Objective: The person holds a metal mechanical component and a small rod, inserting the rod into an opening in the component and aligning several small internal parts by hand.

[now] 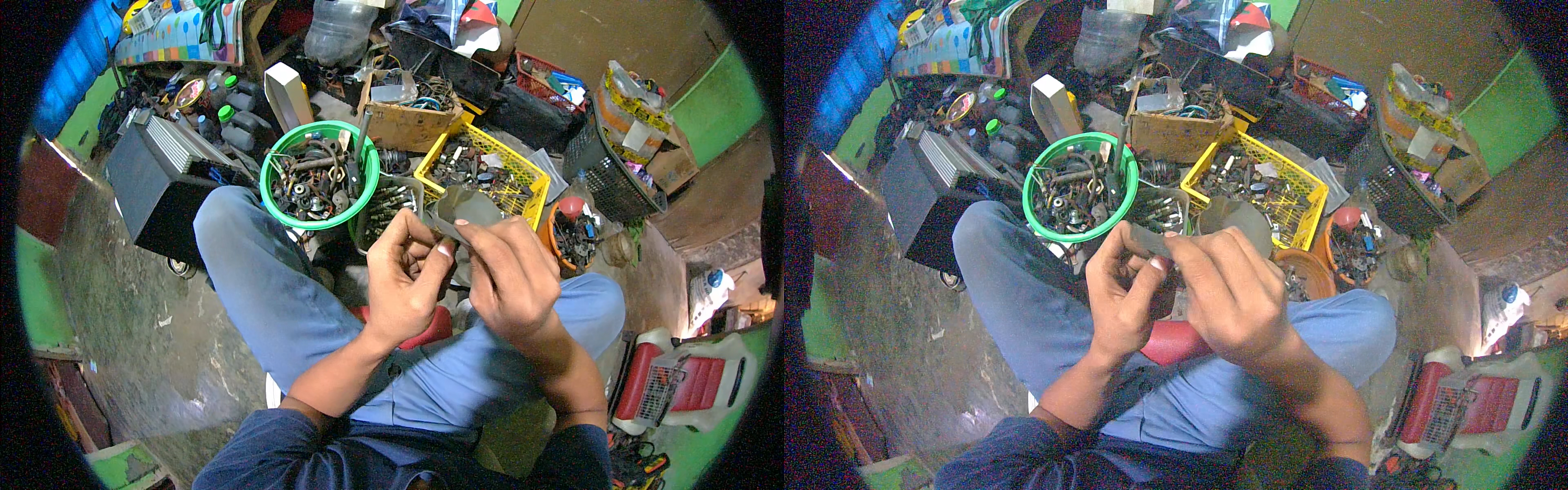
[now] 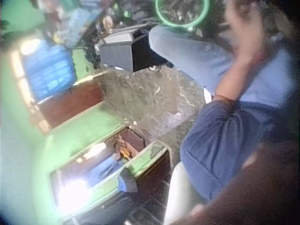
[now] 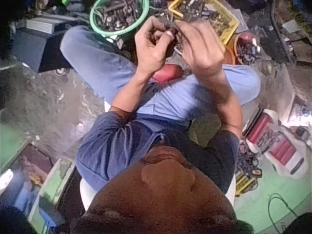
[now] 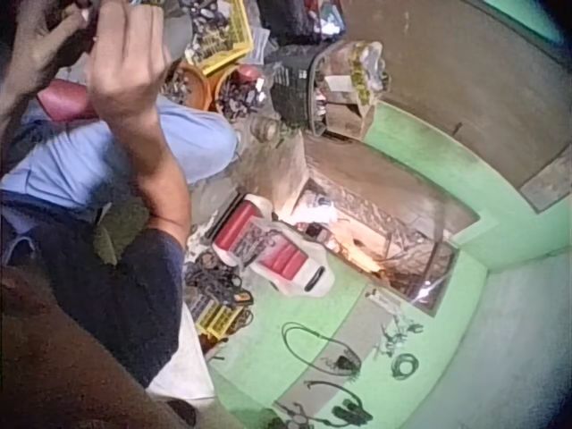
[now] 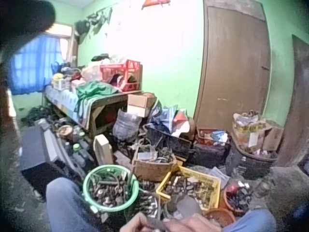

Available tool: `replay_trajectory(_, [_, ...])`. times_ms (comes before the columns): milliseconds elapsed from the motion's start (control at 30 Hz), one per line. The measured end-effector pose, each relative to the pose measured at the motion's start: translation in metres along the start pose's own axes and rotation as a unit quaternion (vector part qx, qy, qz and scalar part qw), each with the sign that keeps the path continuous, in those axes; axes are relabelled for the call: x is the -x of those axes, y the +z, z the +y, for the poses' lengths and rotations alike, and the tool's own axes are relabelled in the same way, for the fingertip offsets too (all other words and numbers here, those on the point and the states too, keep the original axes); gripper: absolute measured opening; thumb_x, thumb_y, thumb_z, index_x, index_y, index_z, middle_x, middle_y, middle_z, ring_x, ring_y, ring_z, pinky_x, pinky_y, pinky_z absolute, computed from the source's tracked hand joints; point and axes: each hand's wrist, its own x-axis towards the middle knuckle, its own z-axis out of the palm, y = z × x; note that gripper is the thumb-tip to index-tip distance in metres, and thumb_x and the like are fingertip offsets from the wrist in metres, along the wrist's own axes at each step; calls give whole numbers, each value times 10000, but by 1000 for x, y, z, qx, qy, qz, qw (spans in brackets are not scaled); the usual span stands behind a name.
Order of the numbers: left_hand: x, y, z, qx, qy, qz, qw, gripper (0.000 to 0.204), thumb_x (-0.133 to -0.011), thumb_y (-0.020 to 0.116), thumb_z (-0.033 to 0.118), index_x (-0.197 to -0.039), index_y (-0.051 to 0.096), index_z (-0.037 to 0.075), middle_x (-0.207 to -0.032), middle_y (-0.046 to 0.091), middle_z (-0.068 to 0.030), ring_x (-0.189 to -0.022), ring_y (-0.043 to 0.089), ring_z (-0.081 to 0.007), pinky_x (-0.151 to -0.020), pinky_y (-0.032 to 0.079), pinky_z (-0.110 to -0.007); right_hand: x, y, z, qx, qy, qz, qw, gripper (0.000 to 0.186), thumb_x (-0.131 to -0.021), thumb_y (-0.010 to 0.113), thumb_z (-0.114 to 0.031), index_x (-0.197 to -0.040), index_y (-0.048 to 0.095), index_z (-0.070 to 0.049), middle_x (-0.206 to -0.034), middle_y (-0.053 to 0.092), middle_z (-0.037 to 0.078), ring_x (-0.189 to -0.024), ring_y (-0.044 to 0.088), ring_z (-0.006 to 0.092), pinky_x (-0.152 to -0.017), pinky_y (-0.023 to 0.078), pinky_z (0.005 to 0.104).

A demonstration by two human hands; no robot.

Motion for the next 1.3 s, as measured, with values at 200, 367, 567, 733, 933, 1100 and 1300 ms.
replay_trajectory(200, [-2, -3, 9, 4, -14, 23, 1000, 164, -938, 607, 49, -890, 451, 48, -672, 535, 20, -539, 428, 8, -462, 314, -168, 1, -1, -1, 13, 8, 0, 1000, 354, -657, 638, 103, -1009, 653, 68, -781, 606, 134, -636, 605, 256, -532, 504, 358])
replay_trajectory(367, [-3, -1, 10, 16, -14, 30, 999, 165, -941, 601, 48, -885, 446, 53, -659, 525, 23, -523, 426, 7, -448, 307, -170, 0, 0, 0, 11, 0, 1, 1000, 351, -660, 639, 101, -1010, 658, 66, -775, 603, 130, -635, 606, 253, -532, 504, 350])
replay_trajectory(567, [0, -1, 6, 15, -3, 19, 1000, 159, -951, 588, 60, -887, 443, 42, -645, 522, 22, -520, 429, 4, -441, 304, -176, -4, -1, -2, 5, -7, 8, 1000, 356, -652, 634, 103, -1006, 654, 72, -775, 600, 129, -635, 606, 256, -535, 505, 352])
replay_trajectory(733, [-1, -3, 6, -7, -16, 18, 1000, 145, -937, 588, 39, -880, 455, 42, -660, 526, 28, -536, 426, 12, -451, 305, -167, 2, -1, 1, 7, -1, 4, 1000, 359, -639, 633, 95, -997, 651, 77, -780, 596, 141, -638, 608, 266, -545, 510, 359])
replay_trajectory(933, [-2, -3, 10, 8, -33, 24, 999, 165, -933, 612, 67, -879, 457, 49, -657, 520, 35, -534, 423, 12, -451, 300, -169, 7, -1, 4, 5, 0, 7, 1000, 362, -634, 630, 99, -995, 652, 75, -777, 598, 143, -639, 610, 272, -549, 512, 360])
replay_trajectory(1100, [2, -1, 7, 22, -32, 20, 999, 152, -938, 604, 57, -886, 461, 45, -671, 544, 20, -518, 438, 4, -436, 316, -173, 1, -2, 2, -7, -5, 7, 1000, 381, -619, 627, 112, -998, 651, 77, -778, 601, 141, -639, 610, 276, -551, 512, 363])
replay_trajectory(1300, [2, 0, 5, 25, -5, 5, 1000, 159, -944, 597, 57, -889, 449, 38, -666, 549, -7, -534, 470, -18, -445, 345, -180, 4, -3, 1, -8, 1, 4, 1000, 378, -621, 616, 114, -997, 647, 84, -805, 614, 150, -658, 619, 279, -562, 517, 366])
